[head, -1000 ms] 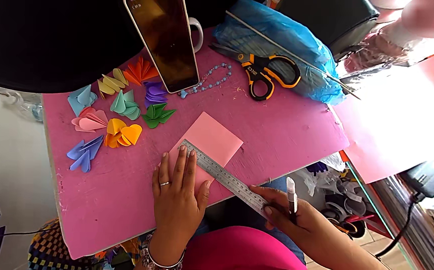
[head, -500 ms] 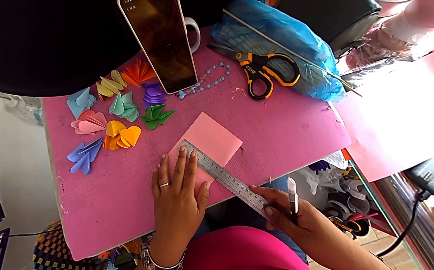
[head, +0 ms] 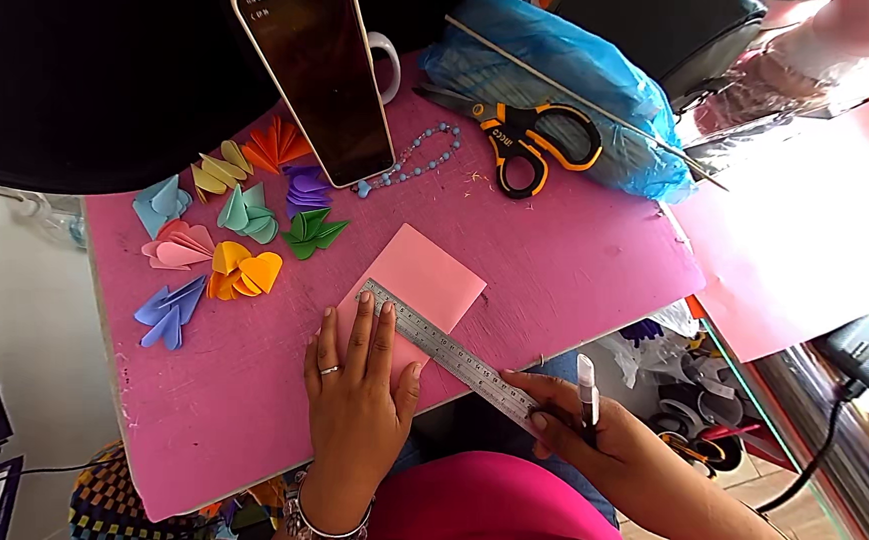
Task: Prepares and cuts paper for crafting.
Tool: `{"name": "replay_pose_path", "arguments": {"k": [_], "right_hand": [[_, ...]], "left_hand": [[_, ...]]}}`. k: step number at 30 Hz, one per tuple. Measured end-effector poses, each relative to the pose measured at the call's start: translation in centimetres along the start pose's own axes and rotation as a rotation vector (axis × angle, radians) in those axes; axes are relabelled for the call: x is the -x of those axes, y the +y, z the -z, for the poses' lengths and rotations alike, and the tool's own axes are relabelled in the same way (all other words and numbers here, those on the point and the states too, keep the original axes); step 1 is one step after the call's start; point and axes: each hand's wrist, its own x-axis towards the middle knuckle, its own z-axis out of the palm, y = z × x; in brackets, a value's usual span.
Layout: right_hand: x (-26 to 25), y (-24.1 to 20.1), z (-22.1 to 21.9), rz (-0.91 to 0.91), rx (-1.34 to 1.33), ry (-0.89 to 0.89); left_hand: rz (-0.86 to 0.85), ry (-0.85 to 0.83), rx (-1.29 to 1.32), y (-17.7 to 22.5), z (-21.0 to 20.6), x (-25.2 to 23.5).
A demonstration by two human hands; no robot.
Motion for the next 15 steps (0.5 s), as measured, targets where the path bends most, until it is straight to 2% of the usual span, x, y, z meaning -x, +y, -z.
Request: {"name": "replay_pose_path", "arguments": {"k": [15], "right_hand": [[-0.03,0.01,0.03,0.001,-0.008,-0.006]], "left_hand": [[-0.002,0.001,-0.006,0.0,0.03,-0.01]]}}
